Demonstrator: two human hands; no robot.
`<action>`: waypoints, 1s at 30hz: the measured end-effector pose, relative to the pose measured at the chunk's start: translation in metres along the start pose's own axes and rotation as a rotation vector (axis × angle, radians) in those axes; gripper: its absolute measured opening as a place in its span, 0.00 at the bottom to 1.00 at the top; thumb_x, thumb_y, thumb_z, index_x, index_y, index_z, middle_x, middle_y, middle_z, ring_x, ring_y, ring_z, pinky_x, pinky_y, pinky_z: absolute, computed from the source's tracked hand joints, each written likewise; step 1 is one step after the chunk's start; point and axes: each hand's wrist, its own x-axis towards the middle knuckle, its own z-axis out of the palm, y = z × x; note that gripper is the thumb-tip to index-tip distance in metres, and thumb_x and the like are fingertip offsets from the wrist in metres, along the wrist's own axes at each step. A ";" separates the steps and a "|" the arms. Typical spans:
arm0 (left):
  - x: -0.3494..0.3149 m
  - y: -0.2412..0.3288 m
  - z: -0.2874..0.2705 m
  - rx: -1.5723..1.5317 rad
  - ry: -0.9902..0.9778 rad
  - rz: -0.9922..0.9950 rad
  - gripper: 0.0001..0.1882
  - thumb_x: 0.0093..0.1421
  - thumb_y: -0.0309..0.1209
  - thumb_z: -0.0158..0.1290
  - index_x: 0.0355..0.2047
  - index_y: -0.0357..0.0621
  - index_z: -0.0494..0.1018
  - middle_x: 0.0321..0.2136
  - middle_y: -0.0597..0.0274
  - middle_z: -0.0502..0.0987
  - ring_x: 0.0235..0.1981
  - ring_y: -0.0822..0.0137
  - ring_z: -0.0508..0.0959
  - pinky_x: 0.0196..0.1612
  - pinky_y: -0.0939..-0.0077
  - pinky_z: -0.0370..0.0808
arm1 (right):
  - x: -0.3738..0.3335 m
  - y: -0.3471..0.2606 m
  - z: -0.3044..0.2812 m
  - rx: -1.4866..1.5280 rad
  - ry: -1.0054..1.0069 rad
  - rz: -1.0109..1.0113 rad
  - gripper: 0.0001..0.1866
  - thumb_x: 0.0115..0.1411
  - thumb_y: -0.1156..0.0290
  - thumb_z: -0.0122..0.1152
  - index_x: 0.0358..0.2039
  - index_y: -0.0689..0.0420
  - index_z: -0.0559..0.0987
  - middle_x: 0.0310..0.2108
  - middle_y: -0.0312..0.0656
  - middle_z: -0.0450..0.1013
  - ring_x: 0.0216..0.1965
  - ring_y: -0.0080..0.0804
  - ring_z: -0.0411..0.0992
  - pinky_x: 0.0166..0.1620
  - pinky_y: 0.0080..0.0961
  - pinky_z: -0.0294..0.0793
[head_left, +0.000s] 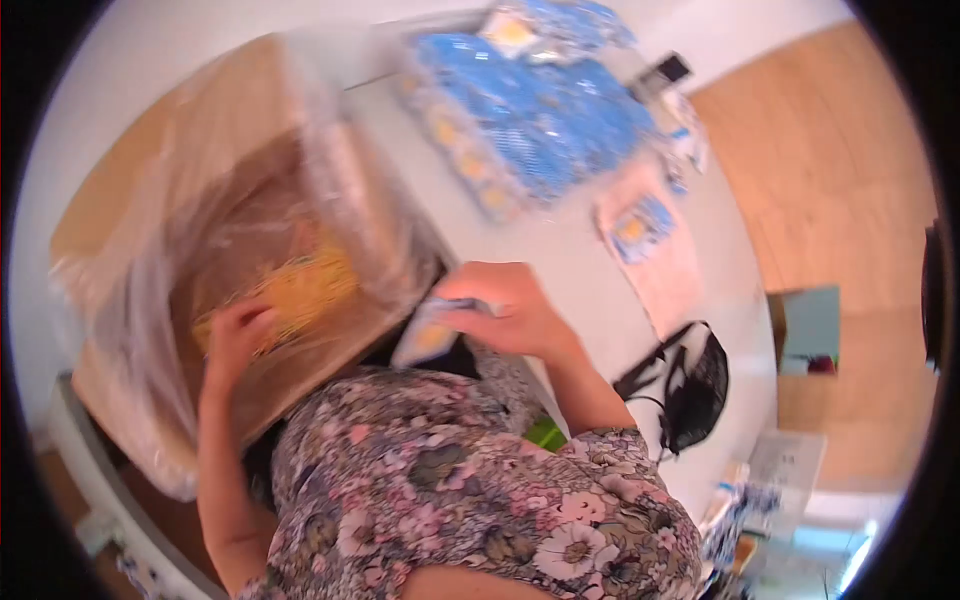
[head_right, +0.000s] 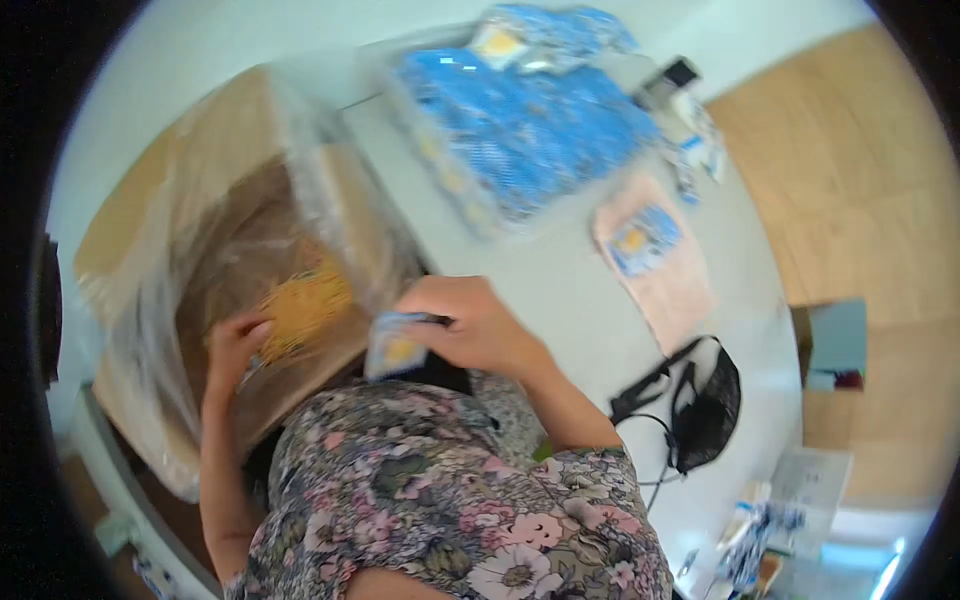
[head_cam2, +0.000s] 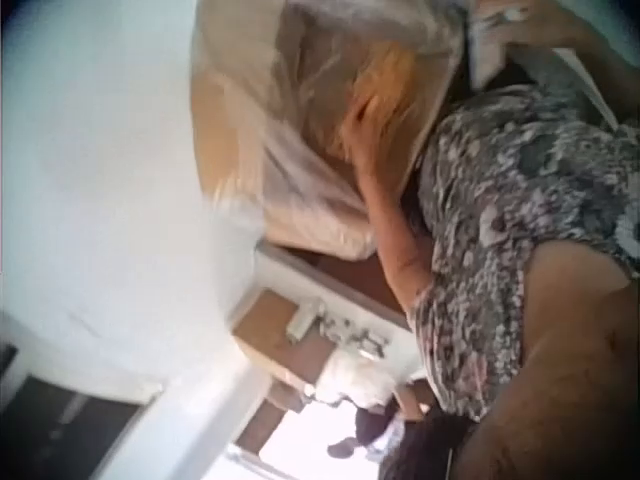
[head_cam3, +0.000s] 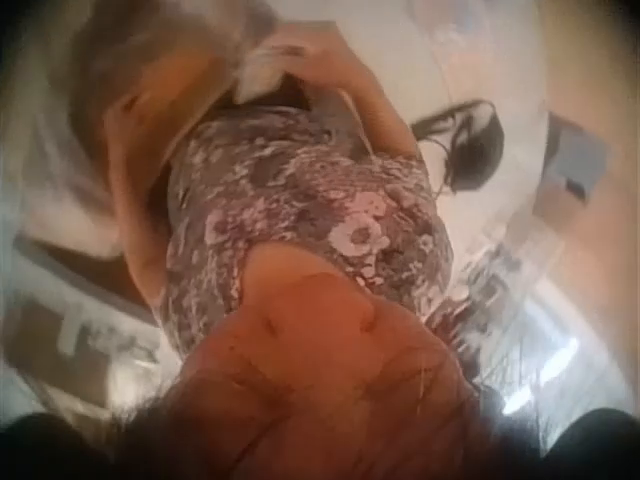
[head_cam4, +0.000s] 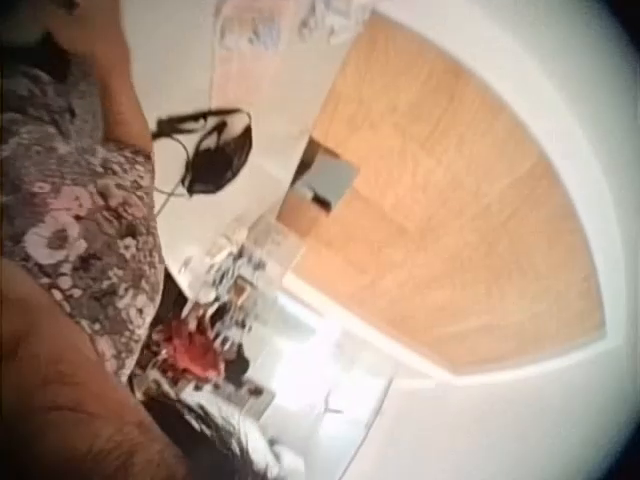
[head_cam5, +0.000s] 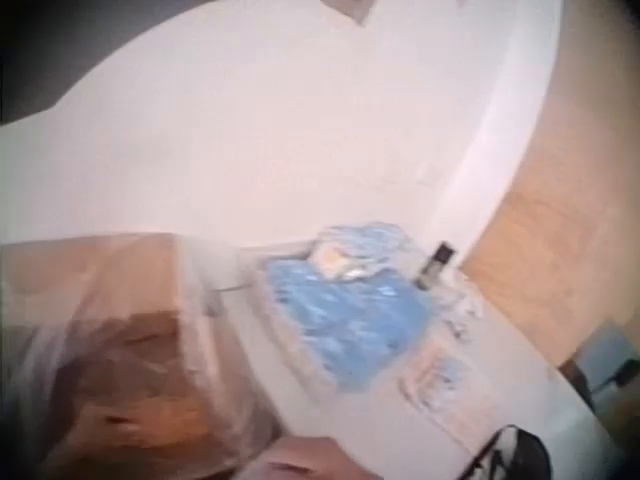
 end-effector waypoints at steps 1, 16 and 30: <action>0.006 -0.044 -0.010 0.170 0.118 0.130 0.13 0.51 0.33 0.55 0.32 0.36 0.75 0.27 0.57 0.78 0.30 0.67 0.76 0.30 0.69 0.71 | -0.019 -0.001 -0.030 -0.009 0.071 0.044 0.10 0.45 0.79 0.63 0.31 0.61 0.77 0.27 0.43 0.74 0.28 0.32 0.73 0.31 0.23 0.70; 0.037 -0.134 -0.015 0.940 0.134 -0.212 0.19 0.35 0.32 0.64 0.31 0.42 0.75 0.33 0.48 0.76 0.37 0.52 0.77 0.43 0.63 0.73 | -0.144 0.154 -0.223 -1.400 0.575 0.193 0.22 0.50 0.68 0.62 0.45 0.63 0.72 0.46 0.52 0.69 0.48 0.47 0.65 0.51 0.38 0.63; 0.034 -0.138 -0.030 0.504 0.347 -0.130 0.14 0.37 0.22 0.61 0.27 0.42 0.72 0.27 0.57 0.76 0.32 0.62 0.76 0.36 0.68 0.70 | 0.024 -0.016 0.013 -0.607 0.187 -0.494 0.09 0.46 0.85 0.54 0.31 0.68 0.74 0.35 0.55 0.72 0.37 0.49 0.71 0.41 0.42 0.69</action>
